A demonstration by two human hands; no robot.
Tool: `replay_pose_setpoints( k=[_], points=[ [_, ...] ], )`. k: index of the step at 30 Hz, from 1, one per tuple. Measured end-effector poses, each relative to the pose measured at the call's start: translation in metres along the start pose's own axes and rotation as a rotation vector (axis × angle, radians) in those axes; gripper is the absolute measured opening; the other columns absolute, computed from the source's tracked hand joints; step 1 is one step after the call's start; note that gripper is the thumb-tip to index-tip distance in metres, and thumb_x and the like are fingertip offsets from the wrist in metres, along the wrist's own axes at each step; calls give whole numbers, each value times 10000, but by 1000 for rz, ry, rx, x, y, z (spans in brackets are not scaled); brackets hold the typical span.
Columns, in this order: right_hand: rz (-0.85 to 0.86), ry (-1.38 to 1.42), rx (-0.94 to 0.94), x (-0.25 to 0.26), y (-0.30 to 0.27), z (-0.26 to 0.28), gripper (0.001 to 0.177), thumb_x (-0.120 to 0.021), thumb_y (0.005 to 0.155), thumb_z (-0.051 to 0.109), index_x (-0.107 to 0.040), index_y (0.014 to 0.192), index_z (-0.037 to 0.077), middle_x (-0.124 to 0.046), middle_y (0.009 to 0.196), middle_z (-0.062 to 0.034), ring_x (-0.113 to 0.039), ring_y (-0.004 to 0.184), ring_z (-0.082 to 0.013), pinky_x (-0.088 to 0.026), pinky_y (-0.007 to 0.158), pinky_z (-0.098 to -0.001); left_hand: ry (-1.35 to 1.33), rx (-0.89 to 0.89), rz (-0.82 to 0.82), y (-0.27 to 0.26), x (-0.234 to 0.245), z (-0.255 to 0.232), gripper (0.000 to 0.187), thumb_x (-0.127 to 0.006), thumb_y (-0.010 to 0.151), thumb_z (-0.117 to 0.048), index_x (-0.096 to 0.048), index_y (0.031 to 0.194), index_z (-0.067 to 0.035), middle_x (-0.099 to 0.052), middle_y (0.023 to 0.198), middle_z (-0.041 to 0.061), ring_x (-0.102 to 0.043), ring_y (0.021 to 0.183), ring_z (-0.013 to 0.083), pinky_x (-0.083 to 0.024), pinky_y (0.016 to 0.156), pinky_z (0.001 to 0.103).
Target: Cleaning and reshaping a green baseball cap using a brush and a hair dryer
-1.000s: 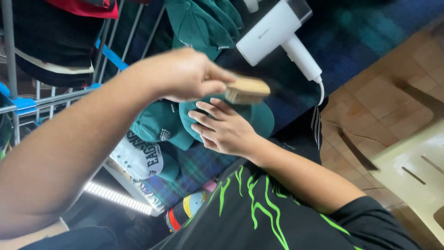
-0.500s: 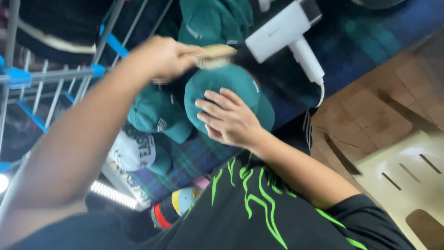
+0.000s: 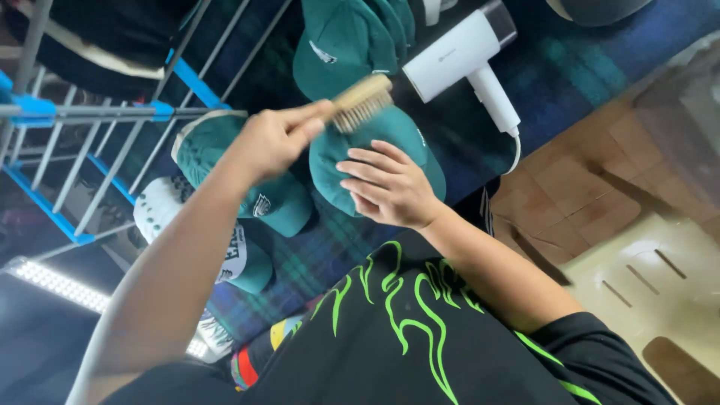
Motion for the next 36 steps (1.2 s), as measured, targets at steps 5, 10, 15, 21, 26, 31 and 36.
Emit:
replay_pose_setpoints(
  k=[5, 10, 15, 21, 26, 31, 36],
  points=[
    [-78, -104, -76, 11, -22, 1, 259, -653, 954, 299, -750, 1130, 135, -718, 1274, -106, -658, 1184, -343, -465, 1088, -501, 358, -8, -192, -22, 17, -14, 365, -583, 1003, -431, -645, 1362, -447, -763, 1094, 29, -722, 984, 326, -575, 841, 506],
    [54, 60, -550, 11, -74, 9, 1046, -801, 899, 532, -285, 1578, -73, -314, 1621, -325, -361, 1476, -498, -329, 1207, -571, 182, -180, -280, -50, -20, 21, 306, -638, 995, -438, -771, 1229, -292, -778, 907, 143, -719, 798, 431, -583, 725, 519],
    [121, 30, -822, 1, -113, -5, 1280, -883, 733, 652, -228, 1606, -17, -397, 1559, -307, -530, 1333, -476, -460, 1110, -576, 423, -404, -347, -93, -51, -15, 378, -571, 1024, -443, -584, 1386, -549, -595, 663, -5, -663, 604, 277, -571, 568, 400],
    [209, 161, -960, 20, -82, 11, 1280, -900, 719, 578, -142, 1661, 156, -272, 1688, -163, -411, 1456, -437, -373, 1190, -564, 484, -516, -586, -87, -47, -5, 251, -593, 952, -505, -751, 1145, -475, -612, 632, -53, -650, 566, 239, -560, 532, 358],
    [257, 129, -1051, 24, -65, 19, 1237, -889, 730, 590, -163, 1659, 216, -420, 1594, -238, -478, 1381, -495, -398, 1139, -629, 681, -415, -791, -71, -44, 23, 274, -583, 986, -536, -755, 1070, -341, -532, 580, -12, -606, 459, 246, -504, 432, 396],
    [354, 81, -1177, 22, -93, 5, 1184, -890, 663, 682, -313, 1588, 221, -531, 1511, -112, -551, 1344, -366, -467, 1090, -532, 525, -558, -550, -88, -71, 14, 347, -599, 966, -506, -651, 1308, -520, -515, 647, -25, -600, 464, 267, -527, 433, 429],
    [302, 127, -1120, 32, -49, 23, 1184, -931, 730, 473, -247, 1627, 113, -446, 1520, -340, -456, 1368, -528, -438, 1149, -559, 395, -303, -763, -68, -78, 53, 293, -595, 904, -644, -752, 987, -411, -559, 595, -93, -676, 574, 217, -549, 549, 322]
  ],
)
Point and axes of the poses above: each hand's wrist, its own y-axis towards the middle knuckle, its own x-axis out of the back of the hand, z = x × y, the point moved 2 cm from there along y, towards the middle knuckle
